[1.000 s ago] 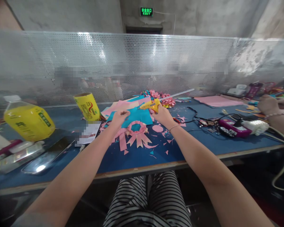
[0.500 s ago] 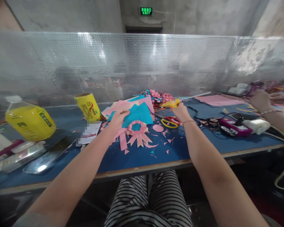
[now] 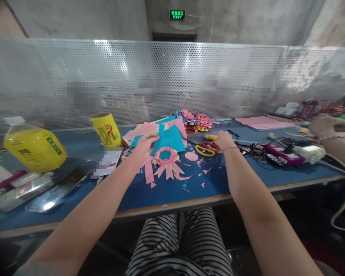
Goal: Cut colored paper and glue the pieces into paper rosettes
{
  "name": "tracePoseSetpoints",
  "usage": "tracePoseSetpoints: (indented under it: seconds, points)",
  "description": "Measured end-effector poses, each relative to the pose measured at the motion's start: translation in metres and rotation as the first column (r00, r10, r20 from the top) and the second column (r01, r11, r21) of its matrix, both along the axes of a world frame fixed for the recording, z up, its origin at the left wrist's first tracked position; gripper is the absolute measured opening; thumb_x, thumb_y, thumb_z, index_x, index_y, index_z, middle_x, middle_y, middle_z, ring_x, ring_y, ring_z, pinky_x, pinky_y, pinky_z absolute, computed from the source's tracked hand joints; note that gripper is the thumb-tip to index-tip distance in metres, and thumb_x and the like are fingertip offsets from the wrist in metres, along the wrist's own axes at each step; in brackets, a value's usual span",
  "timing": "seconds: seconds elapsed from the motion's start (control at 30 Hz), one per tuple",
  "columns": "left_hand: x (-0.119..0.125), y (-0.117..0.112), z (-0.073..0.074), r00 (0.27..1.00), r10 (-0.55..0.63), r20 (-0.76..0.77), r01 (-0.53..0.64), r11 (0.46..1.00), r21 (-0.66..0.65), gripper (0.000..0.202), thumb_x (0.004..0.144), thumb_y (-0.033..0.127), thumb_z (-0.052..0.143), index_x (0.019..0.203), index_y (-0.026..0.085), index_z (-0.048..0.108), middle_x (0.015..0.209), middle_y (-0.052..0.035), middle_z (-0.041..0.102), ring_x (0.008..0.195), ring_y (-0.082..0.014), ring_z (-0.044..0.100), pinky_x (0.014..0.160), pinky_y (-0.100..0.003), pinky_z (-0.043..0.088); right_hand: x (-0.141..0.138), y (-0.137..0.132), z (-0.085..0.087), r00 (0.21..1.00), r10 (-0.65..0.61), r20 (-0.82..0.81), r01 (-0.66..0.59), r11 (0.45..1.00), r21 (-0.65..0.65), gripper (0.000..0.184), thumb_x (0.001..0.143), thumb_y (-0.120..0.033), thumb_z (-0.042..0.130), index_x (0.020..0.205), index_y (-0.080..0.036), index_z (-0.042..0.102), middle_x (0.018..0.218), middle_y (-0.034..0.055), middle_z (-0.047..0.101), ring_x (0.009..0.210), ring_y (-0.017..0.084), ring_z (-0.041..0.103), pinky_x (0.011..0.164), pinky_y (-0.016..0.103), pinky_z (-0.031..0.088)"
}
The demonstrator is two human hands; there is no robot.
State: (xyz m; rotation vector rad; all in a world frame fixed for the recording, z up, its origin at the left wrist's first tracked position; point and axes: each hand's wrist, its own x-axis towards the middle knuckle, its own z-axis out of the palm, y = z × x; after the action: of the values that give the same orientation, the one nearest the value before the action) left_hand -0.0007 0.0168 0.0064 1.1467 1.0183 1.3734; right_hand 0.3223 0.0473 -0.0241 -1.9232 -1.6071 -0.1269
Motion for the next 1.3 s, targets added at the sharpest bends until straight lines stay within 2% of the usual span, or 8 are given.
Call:
tracePoseSetpoints:
  seconds: [0.07, 0.13, 0.27, 0.37, 0.47, 0.67, 0.9, 1.3]
  points:
    - [0.002, -0.003, 0.001, 1.0, 0.019, 0.0, -0.019, 1.0, 0.005, 0.012, 0.056, 0.015, 0.065, 0.062, 0.017, 0.055, 0.059, 0.0031, 0.052, 0.052, -0.007, 0.045, 0.047, -0.021, 0.032, -0.016, -0.005, 0.01, 0.992, 0.11, 0.062, -0.112, 0.993, 0.023, 0.021, 0.067, -0.018, 0.059, 0.085, -0.009, 0.062, 0.088, 0.0156, 0.062, 0.091, 0.026, 0.057, 0.078, 0.037, 0.044]
    - [0.004, -0.006, 0.003, 0.999, 0.039, 0.012, -0.04, 0.999, 0.019, 0.012, 0.056, 0.016, 0.066, 0.061, 0.017, 0.054, 0.061, 0.0027, 0.053, 0.054, -0.0076, 0.047, 0.049, -0.022, 0.035, -0.04, -0.011, 0.022, 0.952, 0.296, 0.079, -0.304, 0.945, 0.119, 0.023, 0.069, -0.017, 0.056, 0.091, -0.009, 0.061, 0.09, 0.0123, 0.062, 0.086, 0.021, 0.057, 0.078, 0.034, 0.044]
    - [0.009, -0.011, 0.004, 0.995, 0.027, 0.099, -0.028, 1.0, 0.009, 0.012, 0.056, 0.014, 0.065, 0.058, 0.016, 0.053, 0.058, 0.0032, 0.05, 0.053, -0.0072, 0.046, 0.051, -0.022, 0.039, -0.095, -0.031, 0.034, 0.749, 0.658, 0.08, -0.659, 0.725, 0.202, 0.032, 0.074, -0.02, 0.052, 0.105, -0.015, 0.055, 0.088, 0.0059, 0.06, 0.075, 0.015, 0.056, 0.07, 0.03, 0.047]
    - [0.013, -0.01, 0.003, 0.984, -0.041, 0.175, 0.042, 0.999, 0.001, 0.014, 0.054, 0.012, 0.066, 0.057, 0.015, 0.053, 0.056, 0.003, 0.05, 0.052, -0.0074, 0.047, 0.052, -0.024, 0.042, -0.124, -0.044, 0.031, 0.626, 0.769, 0.127, -0.773, 0.59, 0.235, 0.036, 0.077, -0.022, 0.051, 0.113, -0.019, 0.052, 0.093, 0.0058, 0.058, 0.076, 0.015, 0.056, 0.071, 0.031, 0.048]
    - [0.016, -0.011, 0.003, 0.97, -0.126, 0.206, 0.125, 0.992, 0.02, 0.015, 0.053, 0.013, 0.066, 0.059, 0.015, 0.053, 0.057, 0.0016, 0.053, 0.053, -0.0095, 0.05, 0.052, -0.026, 0.045, -0.14, -0.049, 0.026, 0.569, 0.809, 0.148, -0.812, 0.522, 0.262, 0.036, 0.078, -0.018, 0.048, 0.114, -0.021, 0.052, 0.095, 0.0063, 0.057, 0.081, 0.016, 0.056, 0.073, 0.032, 0.05]
    - [0.02, -0.026, 0.014, 0.954, -0.211, 0.213, 0.22, 0.975, -0.021, 0.011, 0.059, 0.01, 0.062, 0.06, 0.015, 0.053, 0.057, 0.0014, 0.051, 0.053, -0.0087, 0.05, 0.052, -0.026, 0.047, -0.147, -0.048, 0.022, 0.574, 0.801, 0.168, -0.788, 0.486, 0.378, 0.026, 0.081, -0.02, 0.048, 0.103, -0.024, 0.061, 0.098, 0.006, 0.06, 0.092, 0.017, 0.056, 0.078, 0.035, 0.05]
    - [0.023, -0.031, 0.018, 0.93, -0.241, 0.278, 0.27, 0.96, -0.071, 0.012, 0.058, 0.006, 0.059, 0.057, 0.015, 0.052, 0.054, 0.0014, 0.05, 0.052, -0.0078, 0.047, 0.054, -0.024, 0.043, -0.148, -0.051, 0.024, 0.621, 0.771, 0.14, -0.734, 0.51, 0.448, 0.016, 0.082, -0.028, 0.05, 0.086, -0.023, 0.065, 0.089, 0.0036, 0.065, 0.089, 0.016, 0.059, 0.083, 0.032, 0.047]
    - [0.02, -0.025, 0.013, 0.943, -0.209, 0.26, 0.227, 0.973, -0.039, 0.012, 0.055, 0.01, 0.064, 0.059, 0.015, 0.054, 0.058, 0.0009, 0.054, 0.053, -0.0078, 0.051, 0.053, -0.023, 0.042, -0.151, -0.056, 0.028, 0.567, 0.824, -0.019, -0.752, 0.527, 0.396, 0.012, 0.079, -0.025, 0.049, 0.076, -0.02, 0.059, 0.08, 0.0023, 0.063, 0.075, 0.013, 0.057, 0.068, 0.026, 0.046]
